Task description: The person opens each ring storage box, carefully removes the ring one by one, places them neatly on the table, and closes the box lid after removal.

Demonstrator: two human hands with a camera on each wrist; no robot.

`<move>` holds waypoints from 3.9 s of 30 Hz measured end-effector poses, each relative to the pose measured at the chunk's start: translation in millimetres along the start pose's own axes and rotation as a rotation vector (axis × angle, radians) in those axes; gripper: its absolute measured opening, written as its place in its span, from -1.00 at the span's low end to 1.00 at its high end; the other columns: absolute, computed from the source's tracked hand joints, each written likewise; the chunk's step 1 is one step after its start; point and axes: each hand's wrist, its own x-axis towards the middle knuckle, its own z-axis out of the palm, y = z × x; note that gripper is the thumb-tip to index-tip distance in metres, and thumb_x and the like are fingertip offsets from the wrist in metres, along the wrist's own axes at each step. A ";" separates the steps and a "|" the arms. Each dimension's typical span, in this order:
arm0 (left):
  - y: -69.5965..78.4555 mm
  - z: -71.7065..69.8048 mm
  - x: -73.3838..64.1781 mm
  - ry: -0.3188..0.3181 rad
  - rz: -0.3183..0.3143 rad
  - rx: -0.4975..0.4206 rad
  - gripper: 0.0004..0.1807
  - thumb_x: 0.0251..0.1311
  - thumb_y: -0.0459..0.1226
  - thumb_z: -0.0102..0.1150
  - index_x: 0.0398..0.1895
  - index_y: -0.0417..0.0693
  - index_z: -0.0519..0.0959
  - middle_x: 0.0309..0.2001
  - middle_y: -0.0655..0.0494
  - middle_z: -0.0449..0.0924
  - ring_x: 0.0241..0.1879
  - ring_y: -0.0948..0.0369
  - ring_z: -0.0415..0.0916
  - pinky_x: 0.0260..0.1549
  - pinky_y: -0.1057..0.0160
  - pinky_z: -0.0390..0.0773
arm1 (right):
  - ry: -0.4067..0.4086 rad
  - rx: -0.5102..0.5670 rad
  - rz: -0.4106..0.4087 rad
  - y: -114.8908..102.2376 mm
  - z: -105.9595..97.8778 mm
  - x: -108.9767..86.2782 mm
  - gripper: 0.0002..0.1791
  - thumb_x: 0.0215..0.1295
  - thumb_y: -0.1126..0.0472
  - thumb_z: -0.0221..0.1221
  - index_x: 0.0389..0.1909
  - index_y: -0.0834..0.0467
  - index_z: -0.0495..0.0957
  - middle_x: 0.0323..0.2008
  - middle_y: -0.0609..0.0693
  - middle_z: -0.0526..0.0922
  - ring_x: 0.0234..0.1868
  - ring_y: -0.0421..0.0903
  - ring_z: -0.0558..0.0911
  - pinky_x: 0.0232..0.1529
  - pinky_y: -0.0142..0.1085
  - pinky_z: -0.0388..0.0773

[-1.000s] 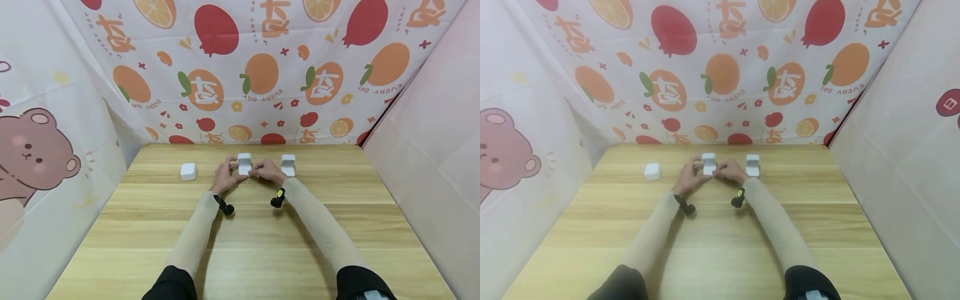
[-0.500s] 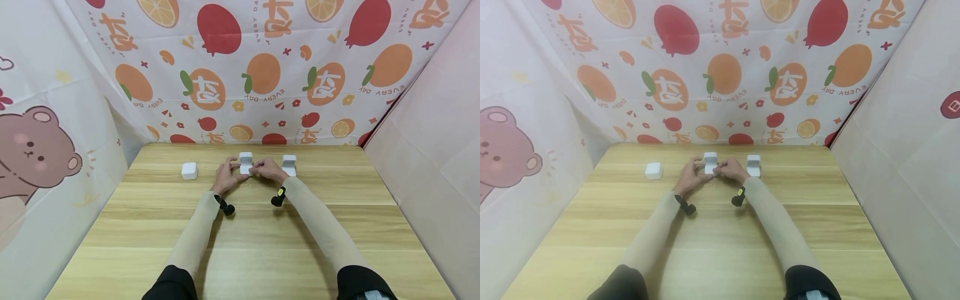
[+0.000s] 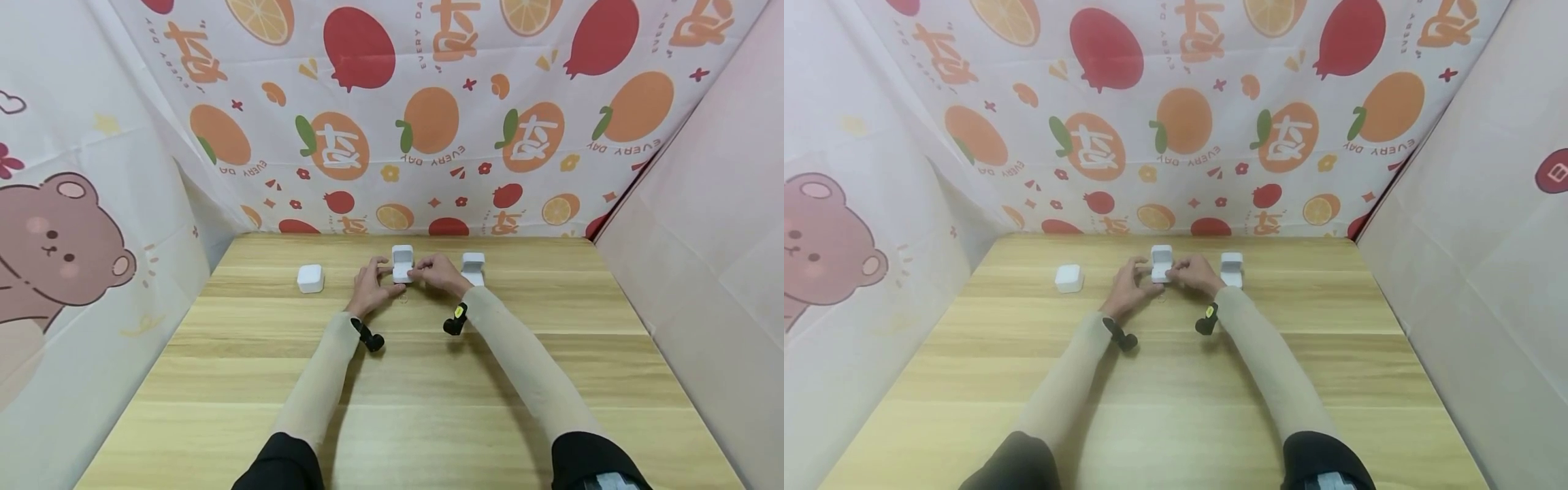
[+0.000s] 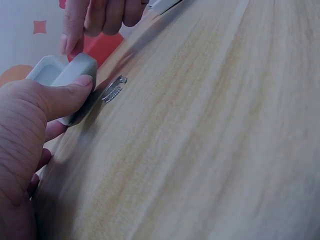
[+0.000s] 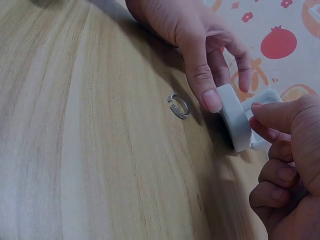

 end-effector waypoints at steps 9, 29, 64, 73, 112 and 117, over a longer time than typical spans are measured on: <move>-0.4 1.2 0.9 0.012 -0.002 0.017 -0.21 -0.19 -0.06 0.40 0.15 0.01 0.24 0.07 0.08 0.55 0.04 0.10 0.19 0.15 0.03 -0.05 | 0.028 -0.004 -0.015 -6.5 -2.9 -1.4 -0.80 0.05 -0.01 0.25 -0.41 0.02 0.66 -0.32 -0.04 0.65 -0.40 -0.14 0.46 -0.40 -0.36 0.36; -0.6 0.8 0.3 0.010 0.010 0.044 -0.29 -0.15 -0.04 0.38 0.11 0.06 0.30 0.05 0.07 0.56 -0.02 0.07 0.23 0.09 0.00 0.03 | 0.033 0.035 0.026 -15.1 -12.6 -4.1 -0.78 0.10 0.01 0.21 -0.30 0.03 0.65 -0.20 0.01 0.65 -0.15 0.02 0.52 -0.16 -0.28 0.40; 7.9 -64.9 7.5 0.205 0.194 0.141 -0.68 0.03 -0.24 0.24 -0.14 -0.09 0.44 -0.16 -0.06 0.52 -0.09 0.00 0.36 -0.06 0.12 0.32 | 0.087 0.000 -0.205 -61.4 -45.0 5.0 -0.74 0.23 0.03 0.10 -0.26 0.16 0.51 -0.50 -0.03 0.54 -0.41 0.07 0.54 -0.52 -0.37 0.40; 9.4 -89.4 0.9 0.180 0.175 0.193 -0.61 0.04 -0.17 0.24 -0.05 -0.06 0.44 -0.08 -0.04 0.50 -0.01 0.01 0.34 0.00 0.10 0.31 | 0.047 -0.033 -0.231 -73.2 -38.2 13.4 -0.80 0.21 0.03 0.12 -0.28 0.07 0.52 -0.35 0.12 0.60 -0.42 -0.10 0.51 -0.47 -0.38 0.42; -59.6 -182.6 -32.1 0.033 -0.069 0.180 -0.32 0.03 0.08 0.17 0.19 0.00 0.29 0.18 -0.06 0.36 0.21 -0.05 0.17 0.14 -0.12 0.17 | -0.085 -0.027 -0.322 -106.8 26.2 25.2 -0.74 0.19 0.12 0.15 -0.16 0.17 0.49 -0.22 0.02 0.61 -0.18 -0.08 0.58 -0.11 -0.32 0.49; -61.2 -185.3 -34.5 -0.036 -0.064 0.159 -0.23 -0.05 -0.03 0.30 0.23 -0.08 0.23 0.22 -0.12 0.34 0.24 -0.12 0.14 0.17 -0.15 0.15 | -0.102 -0.041 -0.294 -102.5 40.9 26.5 -0.75 0.21 0.09 0.13 -0.12 0.09 0.48 -0.17 -0.04 0.60 -0.15 -0.16 0.56 -0.10 -0.32 0.49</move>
